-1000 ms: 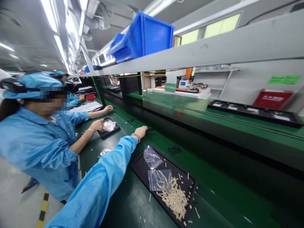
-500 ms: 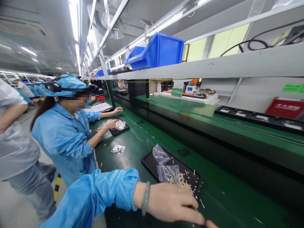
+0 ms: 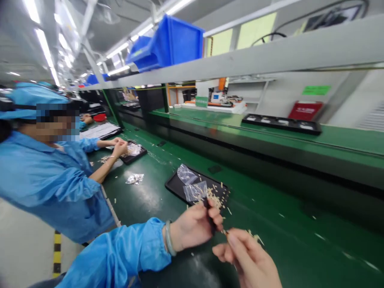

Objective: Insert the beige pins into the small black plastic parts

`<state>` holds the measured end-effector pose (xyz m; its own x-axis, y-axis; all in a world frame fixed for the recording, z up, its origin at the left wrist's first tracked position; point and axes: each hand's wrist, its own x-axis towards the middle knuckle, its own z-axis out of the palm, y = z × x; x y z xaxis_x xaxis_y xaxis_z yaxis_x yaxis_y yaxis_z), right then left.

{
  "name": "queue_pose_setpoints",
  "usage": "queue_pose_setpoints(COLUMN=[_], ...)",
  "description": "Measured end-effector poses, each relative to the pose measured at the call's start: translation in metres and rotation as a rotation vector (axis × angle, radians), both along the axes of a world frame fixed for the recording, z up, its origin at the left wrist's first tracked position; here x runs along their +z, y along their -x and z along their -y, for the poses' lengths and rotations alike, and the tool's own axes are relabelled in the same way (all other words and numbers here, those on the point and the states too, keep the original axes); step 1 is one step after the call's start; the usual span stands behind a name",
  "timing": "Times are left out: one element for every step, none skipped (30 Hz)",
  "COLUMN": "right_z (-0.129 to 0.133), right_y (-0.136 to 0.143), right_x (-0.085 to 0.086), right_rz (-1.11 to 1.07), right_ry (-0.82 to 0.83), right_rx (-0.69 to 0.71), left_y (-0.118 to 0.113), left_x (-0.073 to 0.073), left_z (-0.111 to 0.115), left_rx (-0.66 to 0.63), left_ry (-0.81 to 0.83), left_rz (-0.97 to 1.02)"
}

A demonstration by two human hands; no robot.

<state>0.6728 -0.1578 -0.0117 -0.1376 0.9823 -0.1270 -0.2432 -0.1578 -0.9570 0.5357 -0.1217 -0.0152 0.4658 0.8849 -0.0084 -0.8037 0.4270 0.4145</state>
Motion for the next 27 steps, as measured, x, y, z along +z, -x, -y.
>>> queue_pose_setpoints(right_z=[0.000, 0.000, 0.000, 0.000, 0.000, 0.001, 0.001, 0.001, 0.001, 0.001, 0.002, 0.002, 0.002, 0.003, 0.003, 0.003, 0.003, 0.003, 0.003, 0.003, 0.003, 0.003, 0.003, 0.003, 0.003, 0.002, 0.003], right_y=[0.003, 0.006, 0.009, 0.012, 0.014, 0.016, 0.018, 0.019, 0.020, 0.021, 0.022, 0.022, 0.022, 0.023, 0.023, 0.024, 0.024, 0.024, 0.025, 0.025, 0.025, 0.025, 0.025, 0.024, 0.024, 0.024, 0.023], right_x=[0.002, 0.002, 0.001, 0.000, -0.002, -0.004, -0.005, -0.006, -0.005, -0.005, -0.004, -0.003, -0.002, -0.002, -0.002, -0.002, -0.003, -0.004, -0.004, -0.005, -0.006, -0.007, -0.008, -0.008, -0.009, -0.010, -0.010], right_rz=[0.051, 0.102, 0.149, 0.189, 0.219, 0.238, 0.247, 0.245, 0.234, 0.219, 0.204, 0.189, 0.177, 0.170, 0.166, 0.166, 0.169, 0.175, 0.182, 0.191, 0.202, 0.216, 0.231, 0.248, 0.267, 0.287, 0.308], right_ry=[-0.029, -0.038, -0.043, -0.042, -0.037, -0.030, -0.024, -0.018, -0.010, 0.000, 0.011, 0.021, 0.031, 0.038, 0.041, 0.040, 0.038, 0.034, 0.030, 0.026, 0.022, 0.017, 0.010, 0.000, -0.012, -0.027, -0.041], right_rx=[-0.050, -0.053, -0.050, -0.044, -0.031, -0.022, -0.015, -0.005, 0.006, 0.017, 0.026, 0.034, 0.038, 0.039, 0.038, 0.035, 0.031, 0.027, 0.024, 0.022, 0.020, 0.020, 0.021, 0.022, 0.022, 0.022, 0.023], left_y=[0.003, 0.006, 0.008, 0.009, 0.010, 0.010, 0.009, 0.009, 0.009, 0.009, 0.008, 0.008, 0.008, 0.008, 0.008, 0.008, 0.008, 0.008, 0.008, 0.008, 0.008, 0.008, 0.008, 0.008, 0.008, 0.008, 0.007], left_x=[0.001, 0.002, 0.002, 0.001, 0.000, -0.002, -0.003, -0.004, -0.005, -0.006, -0.007, -0.007, -0.007, -0.007, -0.007, -0.007, -0.007, -0.006, -0.006, -0.006, -0.006, -0.006, -0.006, -0.005, -0.005, -0.004, -0.003], left_z=[-0.002, -0.004, -0.005, -0.007, -0.007, -0.007, -0.007, -0.006, -0.006, -0.005, -0.005, -0.005, -0.005, -0.005, -0.005, -0.005, -0.005, -0.005, -0.005, -0.004, -0.004, -0.003, -0.003, -0.003, -0.002, -0.002, -0.002], left_rx=[-0.008, -0.018, -0.029, -0.036, -0.040, -0.044, -0.044, -0.044, -0.044, -0.044, -0.045, -0.046, -0.049, -0.053, -0.057, -0.058, -0.059, -0.057, -0.055, -0.054, -0.054, -0.055, -0.055, -0.053, -0.050, -0.043, -0.035], left_ry=[0.044, 0.084, 0.113, 0.132, 0.139, 0.138, 0.132, 0.126, 0.121, 0.117, 0.116, 0.116, 0.117, 0.118, 0.119, 0.121, 0.121, 0.120, 0.119, 0.116, 0.113, 0.108, 0.102, 0.095, 0.087, 0.078, 0.069], left_rz=[0.025, 0.049, 0.066, 0.080, 0.094, 0.106, 0.115, 0.123, 0.130, 0.137, 0.145, 0.152, 0.159, 0.166, 0.172, 0.175, 0.176, 0.175, 0.175, 0.176, 0.176, 0.175, 0.173, 0.168, 0.159, 0.148, 0.134])
